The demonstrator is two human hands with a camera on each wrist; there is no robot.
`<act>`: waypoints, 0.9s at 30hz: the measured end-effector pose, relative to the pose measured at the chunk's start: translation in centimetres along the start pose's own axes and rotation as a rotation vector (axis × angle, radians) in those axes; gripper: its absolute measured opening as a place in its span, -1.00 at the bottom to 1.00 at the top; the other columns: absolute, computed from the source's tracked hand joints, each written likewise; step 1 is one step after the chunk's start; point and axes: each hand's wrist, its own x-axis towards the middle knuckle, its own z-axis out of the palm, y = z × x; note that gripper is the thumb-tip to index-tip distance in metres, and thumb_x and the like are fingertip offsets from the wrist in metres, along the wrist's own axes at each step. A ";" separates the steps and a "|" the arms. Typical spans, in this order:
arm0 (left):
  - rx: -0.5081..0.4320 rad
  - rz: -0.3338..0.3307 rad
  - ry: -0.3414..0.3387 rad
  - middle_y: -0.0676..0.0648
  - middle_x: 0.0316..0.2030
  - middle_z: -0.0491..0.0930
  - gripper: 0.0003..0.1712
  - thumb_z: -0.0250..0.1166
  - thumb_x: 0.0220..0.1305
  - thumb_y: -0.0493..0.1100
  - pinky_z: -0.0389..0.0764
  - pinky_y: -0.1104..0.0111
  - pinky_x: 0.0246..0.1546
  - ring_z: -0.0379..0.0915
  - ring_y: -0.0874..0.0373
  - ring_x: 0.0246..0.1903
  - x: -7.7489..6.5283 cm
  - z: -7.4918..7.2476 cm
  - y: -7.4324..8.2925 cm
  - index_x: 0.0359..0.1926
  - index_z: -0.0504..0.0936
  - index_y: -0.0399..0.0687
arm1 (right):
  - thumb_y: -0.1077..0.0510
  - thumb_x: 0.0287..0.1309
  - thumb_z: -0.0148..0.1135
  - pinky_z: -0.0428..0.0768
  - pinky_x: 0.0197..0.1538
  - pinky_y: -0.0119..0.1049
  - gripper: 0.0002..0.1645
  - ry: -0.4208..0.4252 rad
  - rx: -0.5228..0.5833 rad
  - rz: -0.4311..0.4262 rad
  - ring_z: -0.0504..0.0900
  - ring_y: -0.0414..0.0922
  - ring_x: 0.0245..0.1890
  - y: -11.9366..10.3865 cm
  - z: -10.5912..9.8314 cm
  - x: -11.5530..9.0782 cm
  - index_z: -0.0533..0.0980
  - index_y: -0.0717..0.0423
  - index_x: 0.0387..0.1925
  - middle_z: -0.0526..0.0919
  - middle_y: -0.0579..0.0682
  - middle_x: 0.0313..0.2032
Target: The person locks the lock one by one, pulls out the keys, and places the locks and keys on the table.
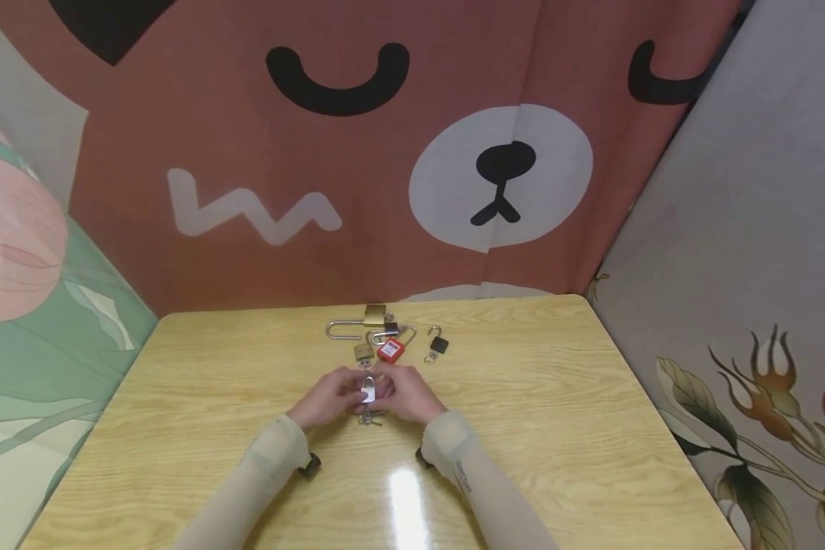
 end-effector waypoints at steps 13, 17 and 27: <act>0.144 -0.029 0.023 -0.04 -0.27 0.59 -0.67 0.43 0.35 -0.15 0.60 0.38 -0.28 0.56 0.24 -0.42 0.6 0.1 -0.5 0.05 0.73 -0.25 | 0.26 0.08 0.57 0.66 -0.23 -0.41 -0.45 -0.015 0.028 0.057 0.66 -0.22 -0.34 0.4 0.2 0.2 0.63 0.24 0.14 0.75 -0.02 -0.29; 0.119 -0.019 0.029 -0.03 -0.30 0.64 -0.72 0.44 0.34 -0.16 0.61 0.41 -0.32 0.57 0.25 -0.44 0.5 0.1 -0.8 -0.02 0.74 -0.24 | 0.24 0.10 0.56 0.66 -0.23 -0.40 -0.47 -0.022 0.025 0.059 0.65 -0.23 -0.33 0.5 0.2 0.2 0.64 0.22 0.13 0.75 -0.04 -0.29; 0.137 -0.013 0.050 0.00 -0.34 0.66 -0.69 0.47 0.32 -0.14 0.61 0.42 -0.34 0.56 0.27 -0.45 0.4 0.0 -0.8 -0.02 0.73 -0.25 | 0.25 0.11 0.56 0.66 -0.23 -0.37 -0.49 -0.029 0.035 0.045 0.65 -0.21 -0.33 0.8 0.3 0.2 0.64 0.22 0.12 0.73 -0.05 -0.30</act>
